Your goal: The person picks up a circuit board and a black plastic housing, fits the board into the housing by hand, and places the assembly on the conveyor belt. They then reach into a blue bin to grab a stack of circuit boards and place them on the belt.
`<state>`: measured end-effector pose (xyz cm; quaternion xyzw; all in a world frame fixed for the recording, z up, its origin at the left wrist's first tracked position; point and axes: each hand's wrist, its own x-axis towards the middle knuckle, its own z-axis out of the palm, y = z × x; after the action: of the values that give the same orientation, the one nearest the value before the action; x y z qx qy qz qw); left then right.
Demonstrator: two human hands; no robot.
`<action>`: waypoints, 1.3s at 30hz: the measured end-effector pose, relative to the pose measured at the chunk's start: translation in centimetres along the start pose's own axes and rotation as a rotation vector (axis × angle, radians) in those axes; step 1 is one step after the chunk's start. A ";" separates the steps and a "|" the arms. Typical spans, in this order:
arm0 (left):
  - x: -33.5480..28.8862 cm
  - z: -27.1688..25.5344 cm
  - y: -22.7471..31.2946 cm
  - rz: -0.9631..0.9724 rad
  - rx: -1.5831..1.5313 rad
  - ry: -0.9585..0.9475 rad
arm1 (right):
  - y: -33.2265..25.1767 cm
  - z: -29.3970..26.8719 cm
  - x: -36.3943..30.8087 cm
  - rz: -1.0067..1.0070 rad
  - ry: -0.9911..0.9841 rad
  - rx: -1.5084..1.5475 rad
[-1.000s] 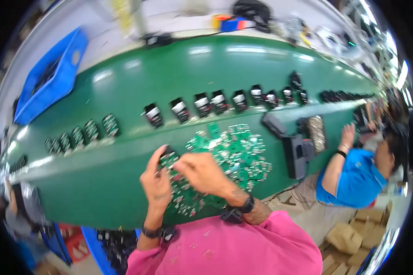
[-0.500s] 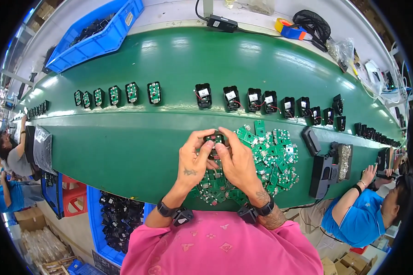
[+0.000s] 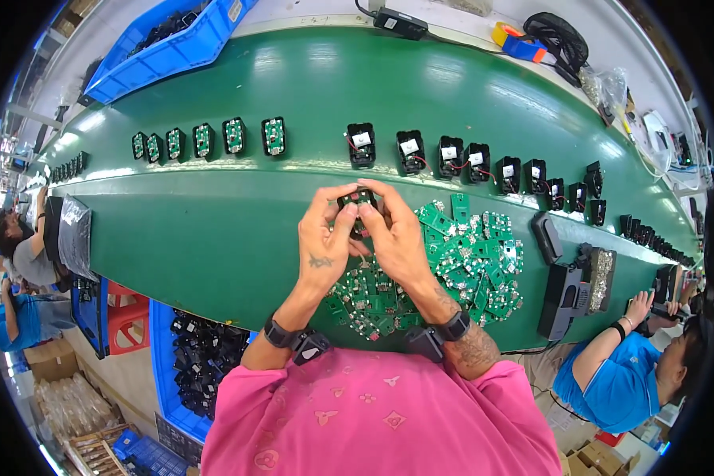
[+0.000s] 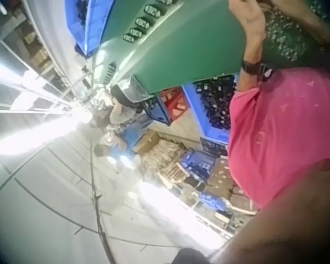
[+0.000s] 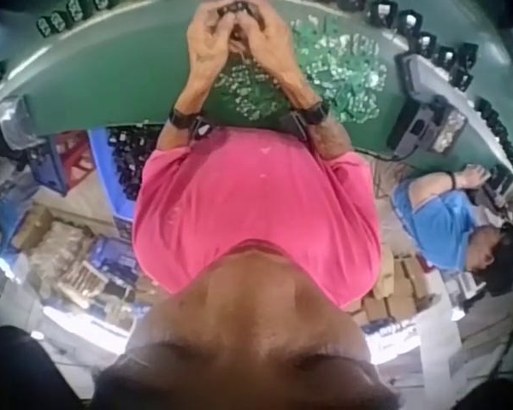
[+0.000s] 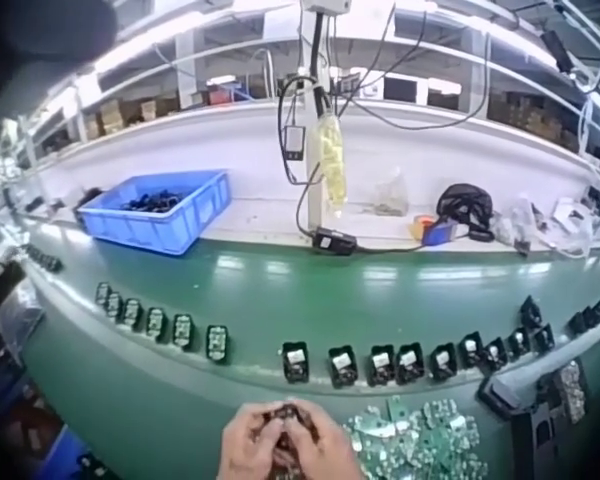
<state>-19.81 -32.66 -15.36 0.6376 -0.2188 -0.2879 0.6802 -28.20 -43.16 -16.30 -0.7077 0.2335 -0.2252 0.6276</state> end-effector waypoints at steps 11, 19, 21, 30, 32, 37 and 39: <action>-2.7 0.5 0.4 0.825 0.358 0.096 | -2.9 -2.0 -2.2 -0.700 0.011 -0.176; 2.1 -1.0 0.9 0.099 0.123 0.038 | -1.8 -2.6 -1.5 -0.128 -0.010 -0.194; 6.0 -3.5 0.2 0.085 0.252 0.092 | -1.3 -4.5 -1.9 -0.265 0.085 -0.540; 14.8 -7.3 -3.9 0.324 0.877 0.263 | -2.0 -4.6 -5.4 -0.243 -0.278 -0.978; 13.2 -5.2 -2.3 0.418 0.955 0.239 | -1.5 -4.9 -5.8 -0.271 -0.288 -0.986; 9.2 -2.3 1.0 0.720 1.254 0.033 | -0.2 -3.2 -5.8 -0.322 -0.394 -1.058; 9.9 -2.0 0.7 0.741 1.468 -0.103 | 0.2 -2.9 -5.6 -0.305 -0.432 -1.046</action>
<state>-11.11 -37.83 -15.49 0.7924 -0.5787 0.1426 0.1301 -34.41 -42.01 -16.29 -0.9789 0.0760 -0.0184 0.1888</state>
